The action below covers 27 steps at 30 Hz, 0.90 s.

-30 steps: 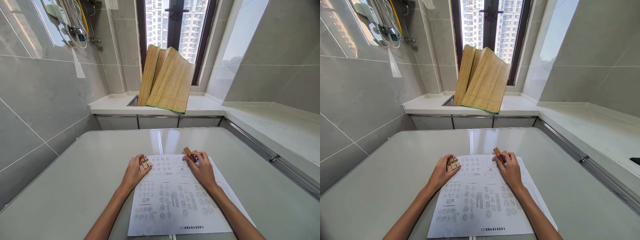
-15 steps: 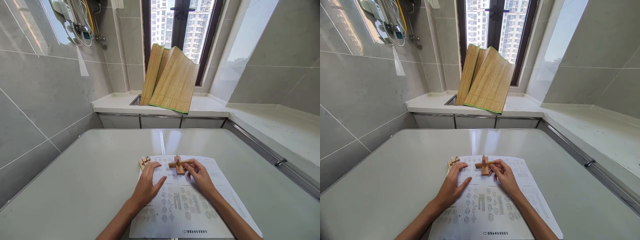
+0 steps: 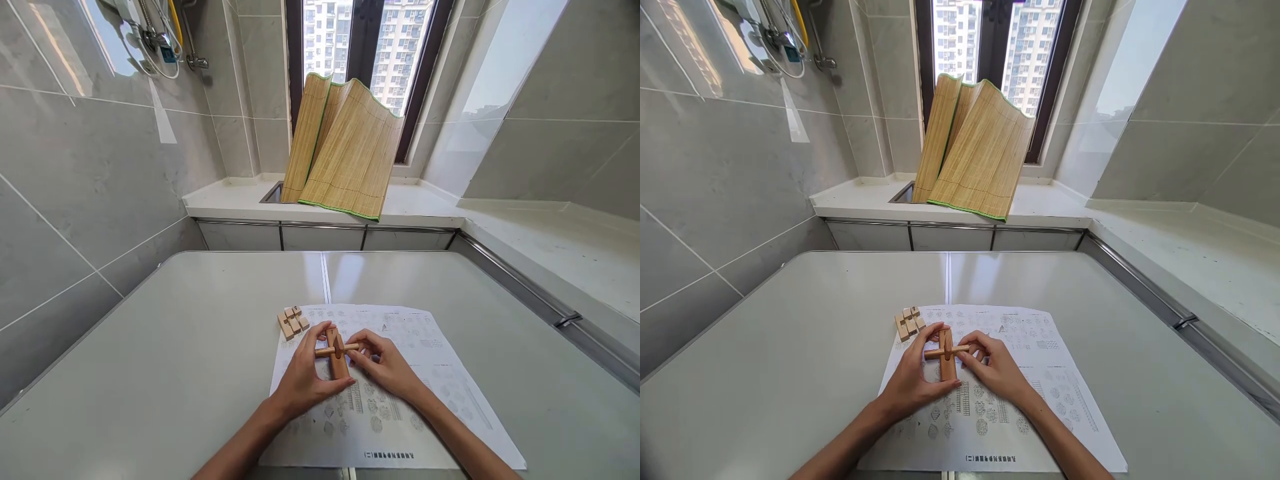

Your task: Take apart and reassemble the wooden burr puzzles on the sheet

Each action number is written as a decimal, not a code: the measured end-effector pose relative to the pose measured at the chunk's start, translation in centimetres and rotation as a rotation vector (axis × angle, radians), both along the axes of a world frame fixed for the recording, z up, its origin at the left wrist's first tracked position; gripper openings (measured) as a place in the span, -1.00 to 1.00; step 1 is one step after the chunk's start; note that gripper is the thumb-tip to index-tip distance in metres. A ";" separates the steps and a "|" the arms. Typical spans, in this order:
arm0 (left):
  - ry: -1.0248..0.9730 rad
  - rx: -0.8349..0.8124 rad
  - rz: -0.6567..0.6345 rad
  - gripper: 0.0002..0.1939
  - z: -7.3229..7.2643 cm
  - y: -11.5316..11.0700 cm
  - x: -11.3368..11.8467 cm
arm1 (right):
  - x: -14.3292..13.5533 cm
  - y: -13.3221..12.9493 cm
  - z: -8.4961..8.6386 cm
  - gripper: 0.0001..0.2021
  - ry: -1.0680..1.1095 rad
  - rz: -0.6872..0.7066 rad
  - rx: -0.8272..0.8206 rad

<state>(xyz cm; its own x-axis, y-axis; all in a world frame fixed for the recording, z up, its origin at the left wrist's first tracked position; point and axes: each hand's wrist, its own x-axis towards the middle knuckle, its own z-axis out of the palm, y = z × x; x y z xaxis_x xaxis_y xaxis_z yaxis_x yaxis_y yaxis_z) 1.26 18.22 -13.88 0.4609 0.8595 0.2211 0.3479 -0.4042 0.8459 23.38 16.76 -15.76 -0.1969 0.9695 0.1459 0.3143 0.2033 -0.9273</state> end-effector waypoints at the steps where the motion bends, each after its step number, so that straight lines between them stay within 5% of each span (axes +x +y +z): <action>1: -0.004 0.002 0.000 -0.06 0.0 0.0 0.0 | 0.0 0.0 0.1 -0.70 -0.034 -0.017 0.030; 18: -0.014 0.002 -0.036 -0.08 0.0 0.2 0.0 | 0.0 -0.2 -0.1 -0.75 -0.107 -0.020 0.174; 27: -0.008 0.013 -0.007 0.01 0.1 0.4 -0.5 | 0.0 -0.5 0.6 -0.78 0.027 0.094 0.047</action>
<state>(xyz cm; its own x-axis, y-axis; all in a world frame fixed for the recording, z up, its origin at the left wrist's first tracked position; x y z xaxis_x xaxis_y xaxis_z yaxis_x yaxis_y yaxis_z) 0.79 18.61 -13.81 0.4651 0.8531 0.2365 0.3379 -0.4180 0.8433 23.42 16.26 -15.19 -0.2818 0.9391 0.1968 0.2672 0.2738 -0.9239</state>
